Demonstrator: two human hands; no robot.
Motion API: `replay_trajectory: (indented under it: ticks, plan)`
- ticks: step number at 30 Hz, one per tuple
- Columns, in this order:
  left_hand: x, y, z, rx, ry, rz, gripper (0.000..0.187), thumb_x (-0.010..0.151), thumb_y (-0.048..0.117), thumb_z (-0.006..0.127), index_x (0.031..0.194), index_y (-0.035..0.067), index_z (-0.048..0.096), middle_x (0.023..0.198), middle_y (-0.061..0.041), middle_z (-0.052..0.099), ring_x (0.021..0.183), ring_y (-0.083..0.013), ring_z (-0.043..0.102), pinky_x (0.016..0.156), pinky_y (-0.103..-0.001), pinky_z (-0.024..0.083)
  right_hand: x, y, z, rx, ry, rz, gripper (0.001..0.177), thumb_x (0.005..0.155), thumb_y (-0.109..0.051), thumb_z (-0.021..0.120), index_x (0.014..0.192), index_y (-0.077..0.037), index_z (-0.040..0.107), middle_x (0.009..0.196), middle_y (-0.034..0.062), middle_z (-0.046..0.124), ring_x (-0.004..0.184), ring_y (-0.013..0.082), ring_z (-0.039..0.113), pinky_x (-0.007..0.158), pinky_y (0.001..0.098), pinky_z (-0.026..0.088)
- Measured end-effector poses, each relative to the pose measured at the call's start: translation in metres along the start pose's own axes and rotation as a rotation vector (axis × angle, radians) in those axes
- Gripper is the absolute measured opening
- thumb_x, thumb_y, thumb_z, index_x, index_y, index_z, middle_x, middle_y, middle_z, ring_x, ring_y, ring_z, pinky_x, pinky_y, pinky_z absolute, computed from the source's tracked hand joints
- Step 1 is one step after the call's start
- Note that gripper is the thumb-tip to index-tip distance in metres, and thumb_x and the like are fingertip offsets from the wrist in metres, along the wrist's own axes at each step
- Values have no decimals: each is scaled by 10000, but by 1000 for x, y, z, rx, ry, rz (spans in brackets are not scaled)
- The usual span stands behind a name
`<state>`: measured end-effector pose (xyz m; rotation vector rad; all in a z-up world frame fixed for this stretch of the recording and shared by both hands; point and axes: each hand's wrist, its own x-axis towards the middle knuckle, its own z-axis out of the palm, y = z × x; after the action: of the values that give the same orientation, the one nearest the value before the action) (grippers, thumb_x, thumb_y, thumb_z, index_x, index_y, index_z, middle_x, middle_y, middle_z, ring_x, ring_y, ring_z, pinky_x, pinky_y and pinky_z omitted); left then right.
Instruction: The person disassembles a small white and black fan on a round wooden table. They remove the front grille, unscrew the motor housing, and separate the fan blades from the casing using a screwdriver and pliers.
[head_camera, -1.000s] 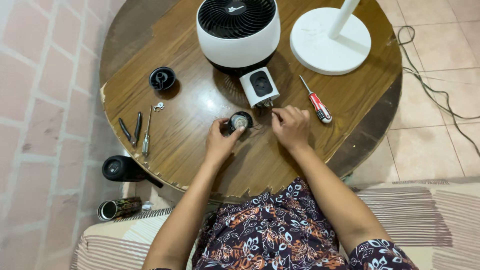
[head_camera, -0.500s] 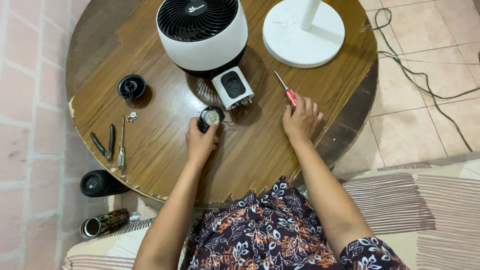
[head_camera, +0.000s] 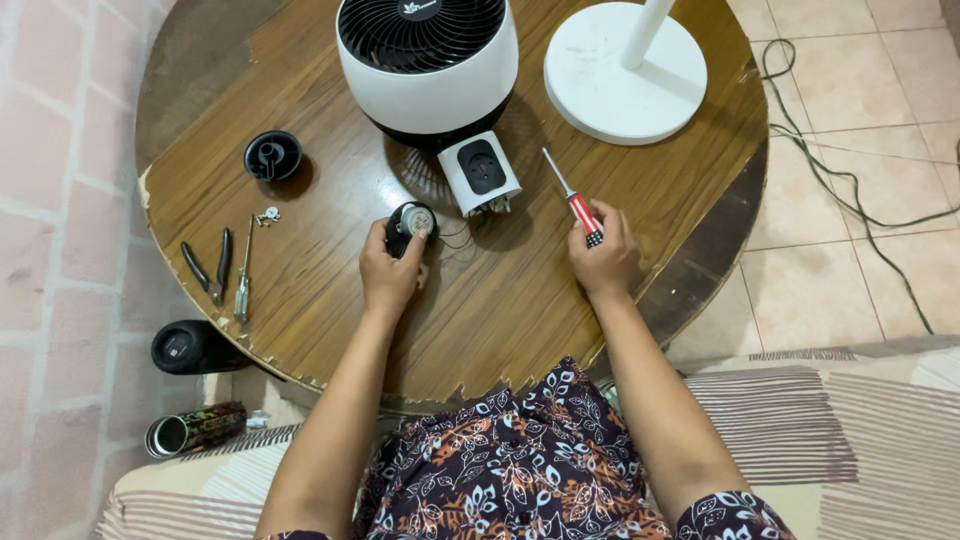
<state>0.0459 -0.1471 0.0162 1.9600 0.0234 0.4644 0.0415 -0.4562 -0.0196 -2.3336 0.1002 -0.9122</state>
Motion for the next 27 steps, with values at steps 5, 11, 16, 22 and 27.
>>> replay_trajectory:
  ticks: [5,11,16,22,27]
  plan:
    - [-6,-9,2,1,60,-7,305,901,210,799,1094,20,658,938,-121,725,823,-225,689,760,-339,548,-7,-11,-4,201,-53,0,294,856,-179,766,1117,-59,706,962,135,731,861,290,735,790,374,582]
    - [-9,-16,3,47,101,119,324,886,191,803,1122,29,653,1015,-152,689,893,-294,684,802,-376,548,-14,-42,0,367,-157,-155,244,873,-139,748,1088,-41,687,971,142,706,874,299,722,801,371,577]
    - [-10,-19,3,100,60,121,334,858,197,814,1115,43,666,974,-124,640,854,-286,659,770,-375,538,-12,-68,8,414,-276,-203,257,846,-130,749,1069,-24,679,935,148,690,816,290,714,740,358,572]
    - [-14,-15,3,193,8,170,355,815,205,815,1127,90,691,1085,-114,590,880,-271,662,736,-360,564,-13,-76,9,403,-312,-262,245,838,-121,761,1047,-24,676,929,136,698,792,272,722,705,356,576]
    - [-13,-11,5,125,-16,148,333,835,227,818,1114,92,697,1201,-154,573,794,-225,690,677,-326,566,-15,-76,7,405,-298,-283,245,828,-96,761,1045,-22,673,925,131,698,783,262,724,692,346,578]
